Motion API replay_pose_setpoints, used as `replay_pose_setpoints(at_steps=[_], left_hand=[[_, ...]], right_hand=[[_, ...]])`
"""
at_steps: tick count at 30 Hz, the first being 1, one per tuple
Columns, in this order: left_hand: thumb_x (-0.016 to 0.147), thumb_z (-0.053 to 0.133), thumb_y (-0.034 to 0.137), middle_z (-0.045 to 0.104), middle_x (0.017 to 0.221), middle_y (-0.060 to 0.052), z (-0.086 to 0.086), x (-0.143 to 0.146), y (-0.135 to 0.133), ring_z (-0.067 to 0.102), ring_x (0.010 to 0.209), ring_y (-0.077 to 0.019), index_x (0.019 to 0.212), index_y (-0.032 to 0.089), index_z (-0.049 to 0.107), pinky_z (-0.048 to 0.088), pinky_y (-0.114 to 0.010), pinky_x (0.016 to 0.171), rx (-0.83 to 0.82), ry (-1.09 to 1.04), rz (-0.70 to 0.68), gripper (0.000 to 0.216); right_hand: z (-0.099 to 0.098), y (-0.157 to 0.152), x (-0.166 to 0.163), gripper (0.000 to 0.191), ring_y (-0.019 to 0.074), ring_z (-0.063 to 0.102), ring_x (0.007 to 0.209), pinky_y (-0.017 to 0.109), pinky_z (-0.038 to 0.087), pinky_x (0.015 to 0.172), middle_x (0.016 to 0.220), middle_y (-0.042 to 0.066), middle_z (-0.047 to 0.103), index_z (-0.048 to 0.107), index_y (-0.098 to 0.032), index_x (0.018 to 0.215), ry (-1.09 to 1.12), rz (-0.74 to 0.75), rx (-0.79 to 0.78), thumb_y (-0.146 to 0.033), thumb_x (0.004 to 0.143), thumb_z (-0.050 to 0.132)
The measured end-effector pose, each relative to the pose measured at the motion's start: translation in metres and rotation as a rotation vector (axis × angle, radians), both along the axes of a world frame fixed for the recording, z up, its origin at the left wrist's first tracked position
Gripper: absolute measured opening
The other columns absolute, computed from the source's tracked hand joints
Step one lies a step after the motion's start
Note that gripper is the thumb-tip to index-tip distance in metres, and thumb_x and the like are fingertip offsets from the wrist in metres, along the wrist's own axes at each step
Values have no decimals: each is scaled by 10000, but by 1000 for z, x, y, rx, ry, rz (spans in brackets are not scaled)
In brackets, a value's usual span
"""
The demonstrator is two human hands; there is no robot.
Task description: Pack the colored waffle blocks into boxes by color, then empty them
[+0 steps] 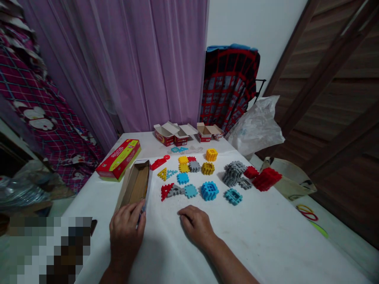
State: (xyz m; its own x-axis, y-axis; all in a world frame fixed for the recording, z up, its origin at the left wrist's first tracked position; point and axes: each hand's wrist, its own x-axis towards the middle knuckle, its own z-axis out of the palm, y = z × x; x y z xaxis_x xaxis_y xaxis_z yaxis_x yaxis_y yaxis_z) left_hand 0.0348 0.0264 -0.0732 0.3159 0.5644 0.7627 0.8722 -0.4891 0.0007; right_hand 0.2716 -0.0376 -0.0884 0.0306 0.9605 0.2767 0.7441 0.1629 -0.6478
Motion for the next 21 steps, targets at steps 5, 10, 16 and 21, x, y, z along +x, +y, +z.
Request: replay_pose_setpoints(at_steps=[5, 10, 16, 21], left_hand=[[876, 548, 240, 683, 972, -73, -1, 0, 0, 586, 958, -246, 1154, 207, 641, 420, -403, 928, 13, -12, -5, 295], [868, 557, 242, 688, 977, -68, -1, 0, 1, 586, 961, -251, 1153, 210, 632, 424, -409, 929, 0, -19, -12, 296], [866, 556, 245, 678, 962, -78, -1, 0, 1, 580, 964, -257, 1159, 201, 623, 425, -417, 930, 8, -10, -25, 304], [863, 559, 237, 678, 987, -79, -3, 0, 2, 579, 965, -254, 1153, 197, 622, 427, -417, 932, -1, -11, -27, 300]], right_hand=[[0, 0, 0, 259, 164, 667, 834, 283, 498, 781, 897, 31, 729, 724, -241, 930, 5, 0, 13, -145, 820, 510], [0, 0, 0, 255, 170, 667, 838, 289, 497, 780, 899, 28, 727, 721, -244, 934, -1, -3, 8, -148, 822, 513], [0, -1, 0, 260, 163, 665, 829, 282, 495, 776, 894, 27, 726, 721, -250, 934, -9, -5, 12, -149, 821, 509], [3, -1, 0, 270, 159, 665, 829, 272, 496, 776, 897, 27, 727, 720, -251, 934, -15, -5, 19, -134, 804, 514]])
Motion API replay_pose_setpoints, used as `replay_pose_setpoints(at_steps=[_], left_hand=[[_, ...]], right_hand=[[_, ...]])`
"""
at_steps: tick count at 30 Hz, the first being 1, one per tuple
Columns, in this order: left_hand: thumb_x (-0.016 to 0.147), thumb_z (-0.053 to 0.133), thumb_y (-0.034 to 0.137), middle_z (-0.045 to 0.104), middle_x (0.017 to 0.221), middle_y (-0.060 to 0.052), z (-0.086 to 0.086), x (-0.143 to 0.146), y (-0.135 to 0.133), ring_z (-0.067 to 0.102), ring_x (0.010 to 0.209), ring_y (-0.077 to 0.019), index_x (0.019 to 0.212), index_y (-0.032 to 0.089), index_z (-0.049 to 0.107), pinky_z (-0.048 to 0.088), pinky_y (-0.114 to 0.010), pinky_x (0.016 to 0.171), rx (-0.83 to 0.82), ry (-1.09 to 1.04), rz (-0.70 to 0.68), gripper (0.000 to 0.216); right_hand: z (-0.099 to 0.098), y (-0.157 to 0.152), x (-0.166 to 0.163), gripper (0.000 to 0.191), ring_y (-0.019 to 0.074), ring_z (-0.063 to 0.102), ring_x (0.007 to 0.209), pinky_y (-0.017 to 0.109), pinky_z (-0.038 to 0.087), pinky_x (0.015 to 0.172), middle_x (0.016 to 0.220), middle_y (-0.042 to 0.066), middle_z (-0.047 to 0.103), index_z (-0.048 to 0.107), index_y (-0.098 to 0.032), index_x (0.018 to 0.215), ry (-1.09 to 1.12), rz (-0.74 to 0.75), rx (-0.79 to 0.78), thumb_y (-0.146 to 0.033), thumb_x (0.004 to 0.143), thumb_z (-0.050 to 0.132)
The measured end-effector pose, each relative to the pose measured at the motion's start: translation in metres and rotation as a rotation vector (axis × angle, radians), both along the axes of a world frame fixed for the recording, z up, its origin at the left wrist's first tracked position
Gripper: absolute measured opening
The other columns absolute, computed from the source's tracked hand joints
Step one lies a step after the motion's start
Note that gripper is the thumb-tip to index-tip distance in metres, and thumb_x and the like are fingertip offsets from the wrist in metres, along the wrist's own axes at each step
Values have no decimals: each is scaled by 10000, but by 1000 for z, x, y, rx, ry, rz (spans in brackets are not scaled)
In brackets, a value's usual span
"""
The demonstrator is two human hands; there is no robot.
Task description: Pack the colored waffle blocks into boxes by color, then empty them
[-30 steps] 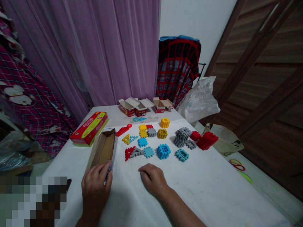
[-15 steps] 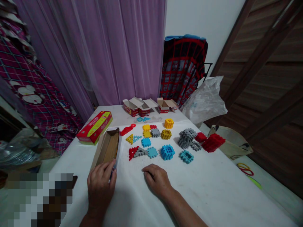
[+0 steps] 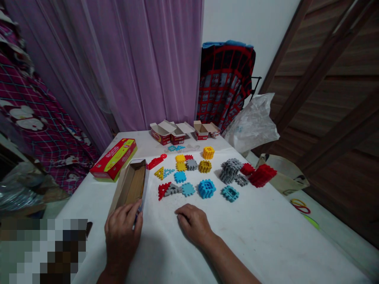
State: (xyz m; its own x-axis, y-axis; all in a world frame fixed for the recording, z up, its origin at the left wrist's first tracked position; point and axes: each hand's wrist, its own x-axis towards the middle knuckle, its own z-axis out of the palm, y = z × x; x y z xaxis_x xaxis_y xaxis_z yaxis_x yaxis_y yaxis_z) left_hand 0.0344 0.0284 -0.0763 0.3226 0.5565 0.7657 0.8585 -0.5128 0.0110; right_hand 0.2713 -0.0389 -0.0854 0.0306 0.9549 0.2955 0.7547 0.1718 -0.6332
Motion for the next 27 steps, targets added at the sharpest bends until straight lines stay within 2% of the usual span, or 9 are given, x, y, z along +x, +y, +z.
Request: replay_pose_setpoints(at_steps=[13, 27], left_hand=[[861, 543, 256, 672, 996, -72, -2, -1, 1, 579, 995, -261, 1203, 233, 610, 403, -435, 963, -7, -24, 13, 349], [888, 519, 274, 680, 972, -97, 2, 1, -2, 570, 980, -276, 1141, 179, 623, 413, -438, 928, 1, 19, 24, 289]], right_hand=[[1, 0, 0, 252, 161, 664, 843, 272, 499, 787, 895, 27, 723, 721, -255, 926, -14, 10, -21, -149, 819, 519], [1, -1, 0, 265, 170, 664, 855, 284, 501, 794, 911, 35, 723, 719, -242, 942, 5, 16, -33, -141, 809, 513]])
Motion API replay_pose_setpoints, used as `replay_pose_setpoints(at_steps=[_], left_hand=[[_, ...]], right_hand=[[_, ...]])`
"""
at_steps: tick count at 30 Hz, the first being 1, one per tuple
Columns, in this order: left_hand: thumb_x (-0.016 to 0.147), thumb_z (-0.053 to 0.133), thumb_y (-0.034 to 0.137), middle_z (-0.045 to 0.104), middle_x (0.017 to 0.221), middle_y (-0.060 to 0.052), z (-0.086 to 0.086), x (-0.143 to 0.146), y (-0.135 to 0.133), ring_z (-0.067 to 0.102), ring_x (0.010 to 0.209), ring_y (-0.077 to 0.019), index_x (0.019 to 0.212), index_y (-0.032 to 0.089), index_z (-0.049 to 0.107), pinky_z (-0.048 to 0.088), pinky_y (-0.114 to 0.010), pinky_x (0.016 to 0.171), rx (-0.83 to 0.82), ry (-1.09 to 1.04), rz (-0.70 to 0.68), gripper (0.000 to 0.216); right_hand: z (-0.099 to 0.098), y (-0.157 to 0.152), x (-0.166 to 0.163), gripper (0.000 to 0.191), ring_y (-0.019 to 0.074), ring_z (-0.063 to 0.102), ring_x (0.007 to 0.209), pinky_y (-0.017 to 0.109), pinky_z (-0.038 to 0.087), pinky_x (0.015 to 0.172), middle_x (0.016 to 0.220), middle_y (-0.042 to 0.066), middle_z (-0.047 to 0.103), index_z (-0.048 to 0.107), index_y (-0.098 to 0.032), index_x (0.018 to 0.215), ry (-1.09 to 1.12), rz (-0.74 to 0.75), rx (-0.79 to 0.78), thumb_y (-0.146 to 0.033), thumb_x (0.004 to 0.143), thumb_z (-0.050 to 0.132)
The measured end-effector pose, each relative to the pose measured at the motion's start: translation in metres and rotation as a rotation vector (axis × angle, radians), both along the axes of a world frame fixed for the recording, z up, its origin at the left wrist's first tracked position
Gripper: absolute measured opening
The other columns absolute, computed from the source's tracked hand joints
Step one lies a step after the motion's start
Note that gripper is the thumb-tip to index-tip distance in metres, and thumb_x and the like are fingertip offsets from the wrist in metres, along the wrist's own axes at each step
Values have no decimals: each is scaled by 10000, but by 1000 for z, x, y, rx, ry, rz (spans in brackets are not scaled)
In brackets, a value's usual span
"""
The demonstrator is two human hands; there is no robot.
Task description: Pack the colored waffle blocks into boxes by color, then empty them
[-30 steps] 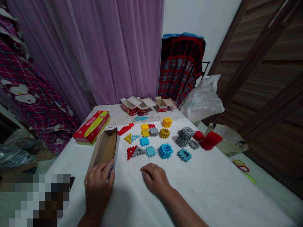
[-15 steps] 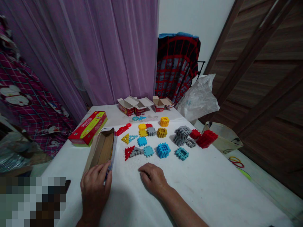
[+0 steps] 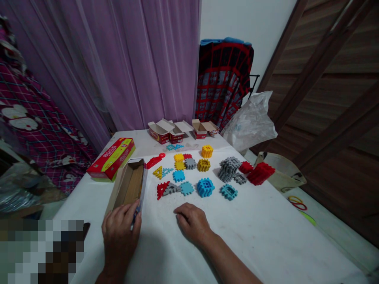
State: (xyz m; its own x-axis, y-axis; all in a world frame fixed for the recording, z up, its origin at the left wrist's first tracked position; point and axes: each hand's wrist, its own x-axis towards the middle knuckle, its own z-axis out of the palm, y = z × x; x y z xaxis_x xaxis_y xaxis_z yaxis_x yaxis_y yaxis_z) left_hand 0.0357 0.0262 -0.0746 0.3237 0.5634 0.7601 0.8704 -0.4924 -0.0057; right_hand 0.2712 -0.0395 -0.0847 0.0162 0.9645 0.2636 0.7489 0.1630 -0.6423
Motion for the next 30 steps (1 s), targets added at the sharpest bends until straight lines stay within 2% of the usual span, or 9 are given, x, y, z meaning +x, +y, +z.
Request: replay_pose_setpoints(at_steps=[30], left_hand=[[885, 521, 260, 685, 972, -79, 4, 2, -1, 581, 958, -256, 1130, 191, 624, 409, -440, 947, -8, -28, -17, 274]], right_hand=[[-1, 0, 1, 262, 170, 651, 882, 289, 471, 820, 928, 37, 716, 716, -224, 971, 12, -3, -48, -162, 836, 500]])
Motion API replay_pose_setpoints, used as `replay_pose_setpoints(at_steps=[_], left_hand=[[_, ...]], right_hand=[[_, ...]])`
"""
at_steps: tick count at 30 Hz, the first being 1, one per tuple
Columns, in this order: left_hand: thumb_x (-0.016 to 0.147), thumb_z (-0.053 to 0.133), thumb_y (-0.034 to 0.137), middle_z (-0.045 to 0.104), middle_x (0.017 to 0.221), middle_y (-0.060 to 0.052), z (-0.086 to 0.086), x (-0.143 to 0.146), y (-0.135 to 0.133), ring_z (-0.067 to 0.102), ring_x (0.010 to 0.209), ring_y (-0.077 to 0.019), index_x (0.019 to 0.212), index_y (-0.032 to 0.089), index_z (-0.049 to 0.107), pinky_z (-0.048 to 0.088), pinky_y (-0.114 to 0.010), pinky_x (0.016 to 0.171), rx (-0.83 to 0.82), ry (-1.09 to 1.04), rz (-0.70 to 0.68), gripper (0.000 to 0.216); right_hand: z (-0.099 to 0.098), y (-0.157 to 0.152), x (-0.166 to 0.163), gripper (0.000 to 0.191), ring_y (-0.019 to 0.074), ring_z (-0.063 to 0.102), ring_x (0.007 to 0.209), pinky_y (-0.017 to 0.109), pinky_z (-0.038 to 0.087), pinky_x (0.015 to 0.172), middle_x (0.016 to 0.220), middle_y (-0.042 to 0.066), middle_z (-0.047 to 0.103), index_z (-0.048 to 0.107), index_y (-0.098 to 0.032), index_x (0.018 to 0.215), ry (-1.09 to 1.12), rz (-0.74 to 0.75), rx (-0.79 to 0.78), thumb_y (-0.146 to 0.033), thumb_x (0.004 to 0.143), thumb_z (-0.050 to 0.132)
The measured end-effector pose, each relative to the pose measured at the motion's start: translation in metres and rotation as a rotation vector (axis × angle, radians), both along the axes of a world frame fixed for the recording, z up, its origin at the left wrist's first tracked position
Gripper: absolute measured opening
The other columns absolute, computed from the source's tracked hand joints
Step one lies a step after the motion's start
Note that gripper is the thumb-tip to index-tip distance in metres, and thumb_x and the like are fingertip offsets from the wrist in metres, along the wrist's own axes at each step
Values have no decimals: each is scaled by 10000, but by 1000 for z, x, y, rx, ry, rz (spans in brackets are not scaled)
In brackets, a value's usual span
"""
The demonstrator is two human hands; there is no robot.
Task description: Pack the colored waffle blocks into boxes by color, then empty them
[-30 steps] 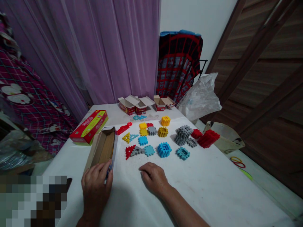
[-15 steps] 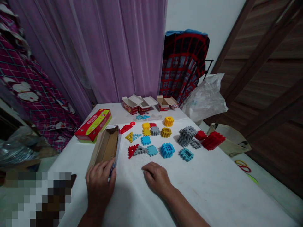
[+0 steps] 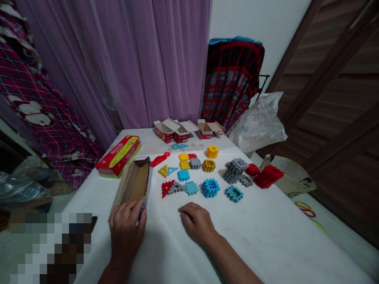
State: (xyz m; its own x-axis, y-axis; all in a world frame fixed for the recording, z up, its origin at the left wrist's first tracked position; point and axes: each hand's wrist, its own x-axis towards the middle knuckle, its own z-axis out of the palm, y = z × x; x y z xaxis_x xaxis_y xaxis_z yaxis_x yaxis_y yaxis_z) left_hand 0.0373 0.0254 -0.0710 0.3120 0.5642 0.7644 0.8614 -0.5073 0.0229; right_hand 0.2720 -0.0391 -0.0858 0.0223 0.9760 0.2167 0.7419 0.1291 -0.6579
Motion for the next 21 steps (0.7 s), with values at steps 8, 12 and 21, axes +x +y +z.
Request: replay_pose_setpoints(at_steps=[8, 12, 21], left_hand=[[889, 512, 268, 684, 976, -84, 0, -1, 0, 578, 963, -261, 1134, 191, 623, 401, -446, 951, -18, 4, 6, 280], [882, 521, 268, 682, 982, -81, -1, -1, -1, 574, 971, -259, 1146, 199, 622, 391, -446, 967, -36, -5, 8, 291], [883, 517, 262, 686, 990, -74, -1, -2, -1, 576, 976, -251, 1130, 201, 624, 390, -433, 960, -59, -10, 7, 276]], right_hand=[[-2, 0, 0, 253, 168, 649, 892, 287, 471, 823, 936, 34, 717, 715, -235, 968, 3, -1, -8, -174, 837, 507], [-1, 0, 0, 258, 167, 651, 893, 288, 473, 823, 937, 37, 716, 713, -231, 967, 5, 2, 0, -170, 836, 499], [-1, 0, 1, 259, 167, 651, 885, 287, 473, 814, 933, 38, 717, 715, -233, 961, -4, 4, -7, -184, 840, 491]])
